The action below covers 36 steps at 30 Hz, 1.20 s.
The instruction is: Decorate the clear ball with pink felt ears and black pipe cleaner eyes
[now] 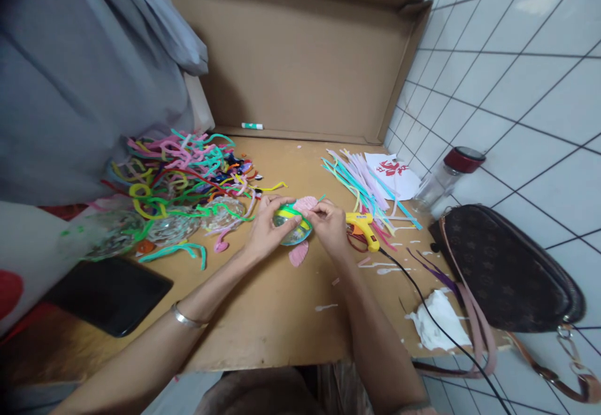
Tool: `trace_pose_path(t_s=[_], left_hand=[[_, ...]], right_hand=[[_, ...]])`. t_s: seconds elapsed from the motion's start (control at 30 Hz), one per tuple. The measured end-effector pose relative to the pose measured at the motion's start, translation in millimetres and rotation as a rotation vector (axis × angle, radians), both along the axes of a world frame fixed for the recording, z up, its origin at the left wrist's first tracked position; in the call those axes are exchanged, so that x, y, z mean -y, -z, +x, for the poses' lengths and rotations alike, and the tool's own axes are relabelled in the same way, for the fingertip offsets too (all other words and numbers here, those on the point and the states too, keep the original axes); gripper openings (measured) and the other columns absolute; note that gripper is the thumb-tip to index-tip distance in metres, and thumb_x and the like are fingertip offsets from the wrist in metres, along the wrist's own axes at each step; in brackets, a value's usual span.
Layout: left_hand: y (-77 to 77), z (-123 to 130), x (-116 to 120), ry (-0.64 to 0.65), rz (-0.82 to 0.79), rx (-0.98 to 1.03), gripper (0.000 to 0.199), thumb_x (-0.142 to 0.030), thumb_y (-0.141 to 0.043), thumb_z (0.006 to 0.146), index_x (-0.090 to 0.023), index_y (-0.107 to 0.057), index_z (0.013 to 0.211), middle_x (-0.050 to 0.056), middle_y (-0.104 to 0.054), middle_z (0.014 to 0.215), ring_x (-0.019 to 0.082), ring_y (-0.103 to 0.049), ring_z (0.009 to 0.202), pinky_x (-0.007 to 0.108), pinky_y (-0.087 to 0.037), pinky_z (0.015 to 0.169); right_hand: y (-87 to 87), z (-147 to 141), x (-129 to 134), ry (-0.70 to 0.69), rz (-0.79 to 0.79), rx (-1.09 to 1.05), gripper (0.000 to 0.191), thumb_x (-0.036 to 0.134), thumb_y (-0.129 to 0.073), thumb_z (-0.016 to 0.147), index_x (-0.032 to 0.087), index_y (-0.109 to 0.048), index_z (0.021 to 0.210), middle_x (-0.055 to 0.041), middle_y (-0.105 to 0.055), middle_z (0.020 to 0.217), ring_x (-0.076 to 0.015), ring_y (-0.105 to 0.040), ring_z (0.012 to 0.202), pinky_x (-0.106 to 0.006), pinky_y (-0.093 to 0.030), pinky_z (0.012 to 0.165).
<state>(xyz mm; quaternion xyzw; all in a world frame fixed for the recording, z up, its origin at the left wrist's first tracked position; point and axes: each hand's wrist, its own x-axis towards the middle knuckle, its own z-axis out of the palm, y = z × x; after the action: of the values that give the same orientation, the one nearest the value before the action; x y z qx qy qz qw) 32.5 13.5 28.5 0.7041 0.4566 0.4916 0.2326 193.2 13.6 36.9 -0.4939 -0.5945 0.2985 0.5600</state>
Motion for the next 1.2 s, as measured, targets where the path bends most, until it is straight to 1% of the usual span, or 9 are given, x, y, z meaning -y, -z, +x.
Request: trace_pose_path(t_s=[0.27, 0.43, 0.57, 0.67, 0.73, 0.8, 0.87, 1.0, 1.2], left_hand=[[2.8, 9, -10, -0.03, -0.066, 0.094, 0.02, -0.029, -0.069, 0.075, -0.021, -0.07, 0.092, 0.006, -0.054, 0.103, 0.023, -0.053, 0.108, 0.039, -0.044, 0.098], [1.3, 9, -12, -0.015, -0.108, 0.14, 0.014, -0.028, -0.068, 0.075, -0.019, -0.071, 0.086, 0.007, -0.056, 0.103, 0.023, -0.053, 0.109, 0.039, -0.041, 0.1], [0.6, 10, -12, -0.011, -0.118, 0.145, 0.011, -0.026, -0.068, 0.075, -0.02, -0.071, 0.084, 0.006, -0.056, 0.102, 0.023, -0.053, 0.108, 0.038, -0.04, 0.1], [0.3, 10, -12, -0.008, -0.127, 0.137, 0.011, -0.025, -0.067, 0.075, -0.019, -0.072, 0.084, 0.007, -0.056, 0.102, 0.024, -0.053, 0.109, 0.039, -0.04, 0.1], [-0.2, 10, -11, -0.003, -0.136, 0.134, 0.013, -0.026, -0.067, 0.076, -0.019, -0.072, 0.085, 0.007, -0.056, 0.103, 0.023, -0.053, 0.109, 0.039, -0.039, 0.101], [-0.8, 10, -11, 0.002, -0.139, 0.129, 0.013, -0.026, -0.067, 0.076, -0.018, -0.073, 0.085, 0.008, -0.055, 0.105, 0.024, -0.053, 0.109, 0.039, -0.039, 0.101], [-1.2, 9, -11, 0.002, -0.136, 0.123, 0.012, -0.025, -0.067, 0.076, -0.019, -0.073, 0.084, 0.007, -0.056, 0.106, 0.024, -0.054, 0.109, 0.04, -0.039, 0.101], [-1.1, 10, -11, 0.009, -0.126, 0.116, 0.01, -0.023, -0.068, 0.076, -0.019, -0.073, 0.083, 0.007, -0.055, 0.106, 0.024, -0.053, 0.11, 0.041, -0.038, 0.103], [-0.9, 11, -11, 0.012, -0.12, 0.119, 0.011, -0.024, -0.068, 0.075, -0.019, -0.073, 0.083, 0.007, -0.054, 0.106, 0.023, -0.053, 0.111, 0.04, -0.039, 0.103]], right_hand=[[0.7, -2, 1, 0.012, 0.034, 0.014, 0.018, 0.034, -0.068, 0.066, 0.019, -0.061, 0.058, 0.001, -0.053, 0.061, -0.0134, -0.048, 0.061, -0.026, -0.038, 0.056], [0.1, -2, -1, 0.005, 0.029, 0.002, 0.021, 0.035, -0.069, 0.065, 0.019, -0.06, 0.055, 0.0023, -0.052, 0.059, -0.0118, -0.046, 0.057, -0.025, -0.037, 0.054], [-1.5, -1, -1, -0.009, 0.013, -0.024, 0.02, 0.035, -0.071, 0.063, 0.019, -0.061, 0.055, 0.0017, -0.055, 0.059, -0.0123, -0.05, 0.058, -0.025, -0.039, 0.055], [-6.0, 1, 1, -0.022, -0.033, -0.094, 0.018, 0.036, -0.073, 0.062, 0.018, -0.067, 0.067, -0.0004, -0.063, 0.067, -0.0143, -0.056, 0.063, -0.027, -0.045, 0.06], [-10.4, 2, 3, -0.006, -0.06, -0.147, 0.026, 0.037, -0.072, 0.065, 0.018, -0.071, 0.082, -0.0027, -0.07, 0.077, -0.0161, -0.061, 0.07, -0.029, -0.049, 0.067], [-14.2, 3, 5, 0.023, -0.054, -0.155, 0.03, 0.038, -0.069, 0.069, 0.018, -0.071, 0.091, -0.0048, -0.073, 0.086, -0.0177, -0.064, 0.077, -0.032, -0.051, 0.073], [-16.2, 2, 6, 0.05, -0.014, -0.129, 0.026, 0.039, -0.066, 0.073, 0.017, -0.071, 0.087, -0.0051, -0.073, 0.086, -0.0184, -0.065, 0.078, -0.033, -0.051, 0.075], [-13.6, 0, 5, 0.096, 0.078, -0.077, 0.019, 0.036, -0.063, 0.075, 0.018, -0.069, 0.075, -0.0023, -0.069, 0.072, -0.017, -0.062, 0.069, -0.031, -0.049, 0.069], [-6.2, -3, 5, 0.15, 0.141, 0.018, 0.019, 0.035, -0.057, 0.081, 0.019, -0.06, 0.071, 0.0013, -0.059, 0.067, -0.014, -0.054, 0.065, -0.028, -0.044, 0.064]])
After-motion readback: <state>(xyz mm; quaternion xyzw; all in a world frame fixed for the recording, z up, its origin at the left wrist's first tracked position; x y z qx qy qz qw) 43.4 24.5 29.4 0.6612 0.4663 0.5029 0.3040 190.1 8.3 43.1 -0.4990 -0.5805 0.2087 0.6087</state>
